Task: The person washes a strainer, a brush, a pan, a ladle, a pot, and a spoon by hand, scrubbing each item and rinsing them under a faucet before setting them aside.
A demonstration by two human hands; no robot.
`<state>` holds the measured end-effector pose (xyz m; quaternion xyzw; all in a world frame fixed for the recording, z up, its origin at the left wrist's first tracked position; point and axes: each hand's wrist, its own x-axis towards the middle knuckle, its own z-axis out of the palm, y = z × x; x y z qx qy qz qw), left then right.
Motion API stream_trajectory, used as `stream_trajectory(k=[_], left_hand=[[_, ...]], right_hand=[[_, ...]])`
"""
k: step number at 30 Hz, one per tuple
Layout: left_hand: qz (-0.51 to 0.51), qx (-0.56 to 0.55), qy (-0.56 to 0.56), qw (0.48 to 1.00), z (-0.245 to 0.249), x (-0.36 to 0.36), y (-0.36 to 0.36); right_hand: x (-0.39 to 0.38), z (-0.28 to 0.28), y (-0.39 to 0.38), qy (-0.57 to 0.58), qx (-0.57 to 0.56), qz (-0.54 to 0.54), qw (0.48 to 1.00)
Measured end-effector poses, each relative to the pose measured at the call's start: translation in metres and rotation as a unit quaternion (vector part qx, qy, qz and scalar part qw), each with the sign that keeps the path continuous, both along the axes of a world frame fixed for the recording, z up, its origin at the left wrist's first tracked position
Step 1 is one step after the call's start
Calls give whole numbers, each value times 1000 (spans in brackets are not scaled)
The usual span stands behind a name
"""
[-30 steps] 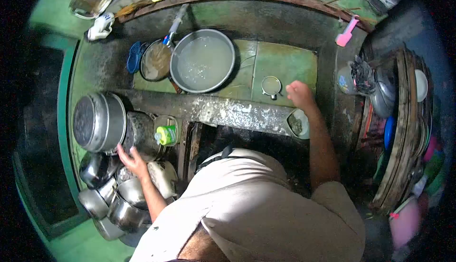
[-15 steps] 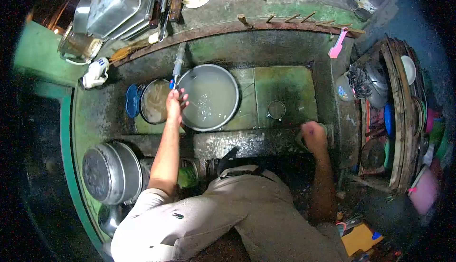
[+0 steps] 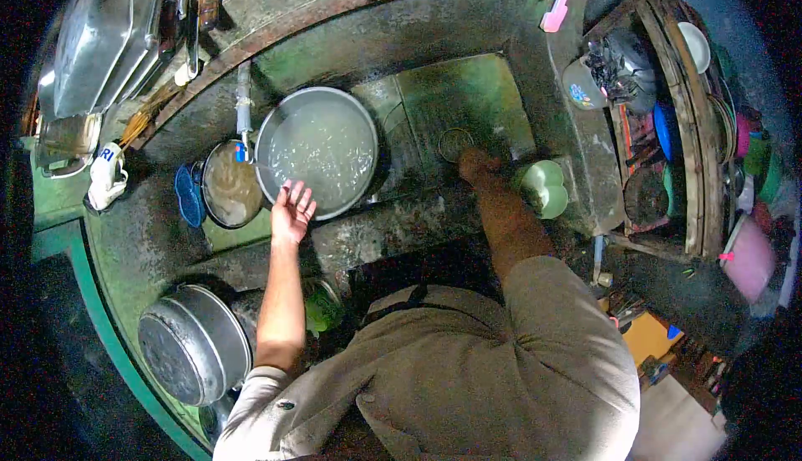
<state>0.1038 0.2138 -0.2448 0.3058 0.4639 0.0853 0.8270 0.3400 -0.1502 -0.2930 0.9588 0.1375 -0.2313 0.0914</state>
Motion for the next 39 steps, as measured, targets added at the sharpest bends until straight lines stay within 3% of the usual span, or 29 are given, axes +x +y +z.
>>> stream_trajectory(k=[2,3,7,10,13,14,15,17,19,20,22,23,25,29,31,32,33,34,37,38,39], left_hand=[[21,-16,-2,1000,0,-13,-12],[17,-36,0,999,-5,-19,-16],[-18,-58,-3,998,-12,-30,-33],[-33,-46,22,998,2,-27,-45],[-39,-31,26,998,13,-24,-48],[-47,-34,28,998,12,-23,-47],[-54,-34,13,998,10,-24,-45],[-77,-27,14,997,14,-15,-53],[-133,-3,25,991,24,-1,-70],[-157,2,21,987,31,7,-78],[-230,12,18,973,48,29,-106],[-276,16,-5,961,53,39,-120],[-360,17,-36,932,56,60,-150],[-420,25,-78,904,69,103,-205],[-412,30,-87,906,53,122,-214],[-385,36,-91,918,47,126,-219],[-370,66,-91,922,55,131,-217],[-301,18,-32,953,63,135,-219],[-323,83,-19,943,31,130,-199],[-340,107,-6,934,23,128,-196],[-359,138,6,923,22,125,-197]], right_hand=[[8,12,4,158,7,-111,981],[8,12,3,157,10,-105,982],[9,-21,-12,-114,54,-47,991],[35,-101,-39,40,72,-56,995],[34,-118,-29,67,52,-2,996],[31,-111,-35,66,28,28,997],[24,-35,-16,112,105,-110,982],[21,-36,-22,10,150,-117,982],[18,28,-16,22,128,-192,973],[16,9,-40,13,117,-199,973],[-2,34,-52,32,292,-326,899],[-15,50,-53,73,426,-414,801],[-44,80,-49,129,554,-468,676],[-97,124,-8,188,609,-428,640],[-111,133,2,243,589,-417,648],[-114,120,-4,263,576,-342,694],[-115,117,-14,148,557,-268,772],[-113,115,-24,35,521,-185,833],[-81,119,-88,-95,412,-231,876],[-66,110,-113,-113,364,-250,890],[-50,108,-132,-62,296,-232,924]])
